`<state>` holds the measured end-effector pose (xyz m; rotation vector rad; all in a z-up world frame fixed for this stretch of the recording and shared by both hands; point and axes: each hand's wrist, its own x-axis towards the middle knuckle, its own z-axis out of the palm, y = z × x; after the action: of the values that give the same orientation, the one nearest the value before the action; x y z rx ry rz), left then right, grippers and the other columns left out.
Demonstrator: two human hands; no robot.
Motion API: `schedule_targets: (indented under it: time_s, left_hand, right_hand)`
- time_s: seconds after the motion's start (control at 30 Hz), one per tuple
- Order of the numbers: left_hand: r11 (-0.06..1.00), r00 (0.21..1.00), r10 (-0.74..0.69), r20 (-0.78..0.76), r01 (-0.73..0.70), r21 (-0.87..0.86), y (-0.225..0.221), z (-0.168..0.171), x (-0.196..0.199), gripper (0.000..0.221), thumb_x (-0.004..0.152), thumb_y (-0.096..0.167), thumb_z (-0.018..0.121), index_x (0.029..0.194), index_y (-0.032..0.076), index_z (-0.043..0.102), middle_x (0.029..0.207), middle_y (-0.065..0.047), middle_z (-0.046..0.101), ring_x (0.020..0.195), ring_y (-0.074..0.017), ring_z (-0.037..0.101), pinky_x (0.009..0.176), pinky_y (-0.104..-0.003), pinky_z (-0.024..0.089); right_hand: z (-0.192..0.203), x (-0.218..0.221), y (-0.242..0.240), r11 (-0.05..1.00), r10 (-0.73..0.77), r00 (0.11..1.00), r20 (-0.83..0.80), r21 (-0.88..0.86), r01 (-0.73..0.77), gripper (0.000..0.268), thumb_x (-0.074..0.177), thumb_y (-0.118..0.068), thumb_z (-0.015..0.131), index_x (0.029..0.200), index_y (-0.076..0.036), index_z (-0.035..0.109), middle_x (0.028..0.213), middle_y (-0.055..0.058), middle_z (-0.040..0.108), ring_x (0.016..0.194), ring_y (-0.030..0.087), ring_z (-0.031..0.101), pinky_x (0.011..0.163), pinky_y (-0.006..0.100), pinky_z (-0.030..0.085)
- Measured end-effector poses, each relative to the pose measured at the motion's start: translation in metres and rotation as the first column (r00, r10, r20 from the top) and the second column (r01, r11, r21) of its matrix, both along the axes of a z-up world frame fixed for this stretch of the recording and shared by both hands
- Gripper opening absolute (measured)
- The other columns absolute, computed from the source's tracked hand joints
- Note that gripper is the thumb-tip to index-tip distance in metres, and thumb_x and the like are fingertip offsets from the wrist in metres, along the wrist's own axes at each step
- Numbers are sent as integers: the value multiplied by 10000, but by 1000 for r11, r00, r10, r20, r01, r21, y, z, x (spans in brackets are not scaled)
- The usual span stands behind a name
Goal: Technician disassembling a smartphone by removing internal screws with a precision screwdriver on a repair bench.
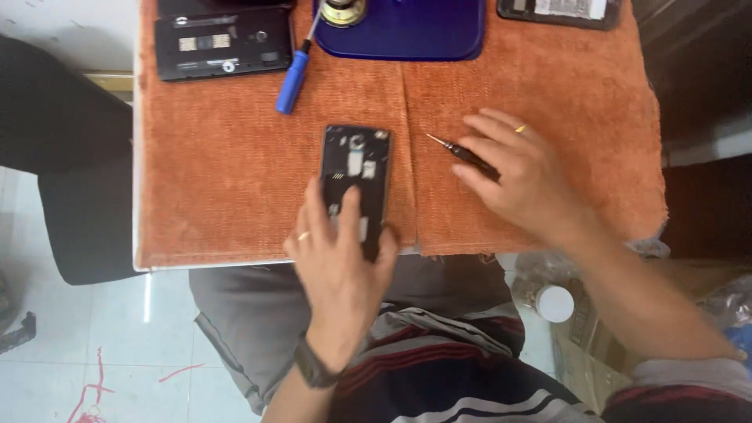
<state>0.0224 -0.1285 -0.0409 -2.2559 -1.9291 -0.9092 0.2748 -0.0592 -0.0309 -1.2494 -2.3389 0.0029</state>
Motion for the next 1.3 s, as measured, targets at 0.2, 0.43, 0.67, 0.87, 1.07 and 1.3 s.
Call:
schedule_targets:
  time_s: [0.2, 0.43, 0.67, 0.87, 1.07, 1.3]
  left_hand:
    - [999, 1000, -28, 12, 28, -38, 23, -2, 19, 743, 835, 513, 849, 1380, 119, 535, 1526, -320, 435, 1203, -470, 614, 789, -517, 466]
    - [830, 840, -542, 32, 540, -141, 33, 11, -37, 757, 814, 534, 848, 1359, 80, 585, 1511, -284, 438, 1275, -463, 521, 993, -570, 474]
    - [841, 830, -539, -145, 541, -31, 38, 15, -32, 642, 903, 568, 730, 1245, 31, 644, 1335, -234, 604, 1203, -409, 570, 858, -514, 510]
    - [798, 812, -554, -183, 580, 163, 41, 36, -2, 635, 995, 457, 741, 1376, -3, 526, 1081, -126, 586, 920, -289, 549, 744, -440, 490]
    - [858, 869, -495, 20, 486, 166, 45, 38, 17, 381, 1073, 314, 607, 1349, 51, 590, 606, -3, 514, 444, -161, 470, 453, -360, 440]
    - [891, 899, -437, -2, 434, 132, 110, 25, -16, 280, 989, 360, 750, 1152, 147, 669, 556, 14, 539, 408, -125, 469, 378, -328, 410]
  right_hand:
    - [-13, 1, 0, 999, -37, 998, -53, 15, 38, 156, 985, -61, 710, 1083, 60, 724, 1265, 254, 715, 1221, 387, 664, 1120, 508, 534]
    - [-4, 20, -2, 995, -95, 948, -302, -20, 94, 172, 1090, -26, 662, 1194, 93, 730, 831, 132, 707, 602, 172, 592, 460, 277, 470]
    - [44, 14, 3, 954, -126, 976, -180, -292, 69, 306, 933, 89, 629, 1209, 24, 742, 1014, 98, 704, 843, 198, 650, 729, 303, 568]
    - [114, -14, -15, 855, 149, 942, -300, -439, -275, 257, 880, -25, 694, 1127, -60, 755, 1016, 70, 814, 856, 138, 794, 791, 219, 672]
    - [103, -33, 2, 807, -69, 731, -679, -468, -359, 472, 879, 32, 747, 1325, -20, 604, 912, 90, 778, 633, 118, 761, 642, 168, 728]
    - [104, -67, 54, 762, -264, 797, -544, -624, -174, 467, 893, -83, 743, 1318, -64, 549, 853, 66, 716, 623, 133, 736, 593, 230, 665]
